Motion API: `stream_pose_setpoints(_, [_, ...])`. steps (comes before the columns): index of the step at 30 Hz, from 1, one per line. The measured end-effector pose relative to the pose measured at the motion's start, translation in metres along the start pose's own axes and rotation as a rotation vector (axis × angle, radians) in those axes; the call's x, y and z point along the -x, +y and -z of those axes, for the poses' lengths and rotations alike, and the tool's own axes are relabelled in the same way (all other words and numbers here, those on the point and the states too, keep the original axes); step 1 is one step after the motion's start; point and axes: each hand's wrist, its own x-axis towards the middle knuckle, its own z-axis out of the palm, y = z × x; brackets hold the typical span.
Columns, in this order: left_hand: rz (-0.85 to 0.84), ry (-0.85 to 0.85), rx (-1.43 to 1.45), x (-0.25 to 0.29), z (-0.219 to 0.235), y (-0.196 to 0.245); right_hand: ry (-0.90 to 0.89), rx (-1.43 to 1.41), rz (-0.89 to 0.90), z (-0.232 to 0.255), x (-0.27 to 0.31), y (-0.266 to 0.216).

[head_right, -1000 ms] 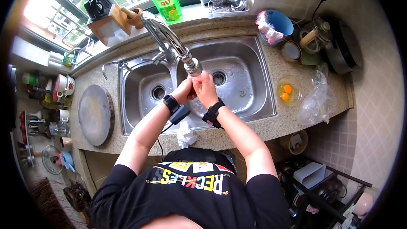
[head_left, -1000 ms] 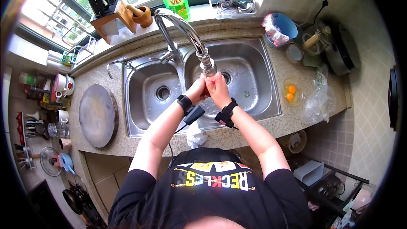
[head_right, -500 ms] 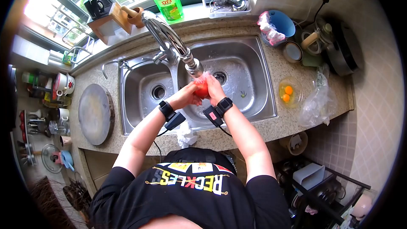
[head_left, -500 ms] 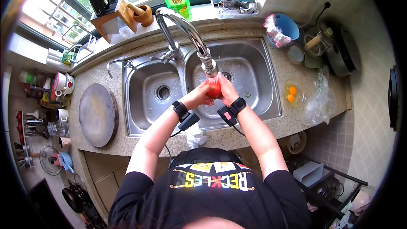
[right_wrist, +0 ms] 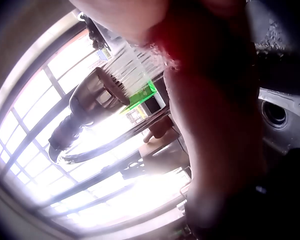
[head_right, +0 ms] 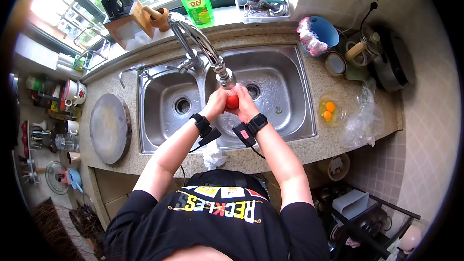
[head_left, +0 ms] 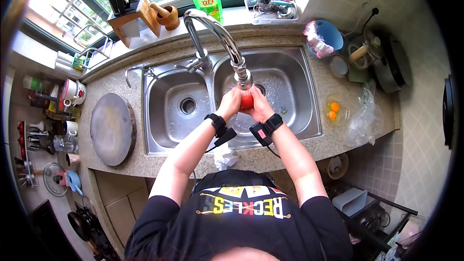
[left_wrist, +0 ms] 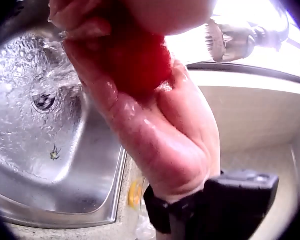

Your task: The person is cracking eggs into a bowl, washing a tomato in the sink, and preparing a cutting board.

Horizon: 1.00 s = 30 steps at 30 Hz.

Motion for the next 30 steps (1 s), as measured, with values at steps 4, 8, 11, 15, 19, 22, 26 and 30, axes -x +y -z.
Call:
stream_pose_setpoints(4, [0.112, -0.086, 0.157, 0.008, 0.008, 0.015, 0.048, 0.050, 0.039, -0.004, 0.006, 0.001])
stream_pose_setpoints(8, [0.060, -0.132, -0.062, 0.006, 0.022, 0.009, -0.147, -0.250, -0.134, 0.023, -0.015, 0.009])
stream_pose_setpoints(11, [-0.033, -0.078, 0.054, 0.012, 0.047, 0.007, 0.173, -0.443, -0.100, 0.018, -0.020, 0.016])
stream_pose_setpoints(15, [0.079, 0.067, 0.060, 0.011, 0.091, -0.005, 0.129, -0.485, -0.133, 0.013, -0.018, 0.012])
stream_pose_setpoints(19, [0.144, 0.192, 0.114, 0.006, 0.135, -0.006, 0.016, -0.487, -0.145, 0.015, -0.025, 0.013])
stream_pose_setpoints(22, [0.199, 0.395, 0.197, -0.008, 0.163, -0.013, 0.112, -0.438, -0.094, 0.007, -0.017, 0.006])
stream_pose_setpoints(26, [0.232, 0.432, 0.363, -0.027, 0.189, -0.018, 0.042, -0.398, -0.097, 0.012, -0.015, 0.004])
stream_pose_setpoints(30, [0.137, 0.394, 0.615, -0.054, 0.190, -0.027, 0.064, -0.303, -0.027, 0.003, 0.001, -0.005])
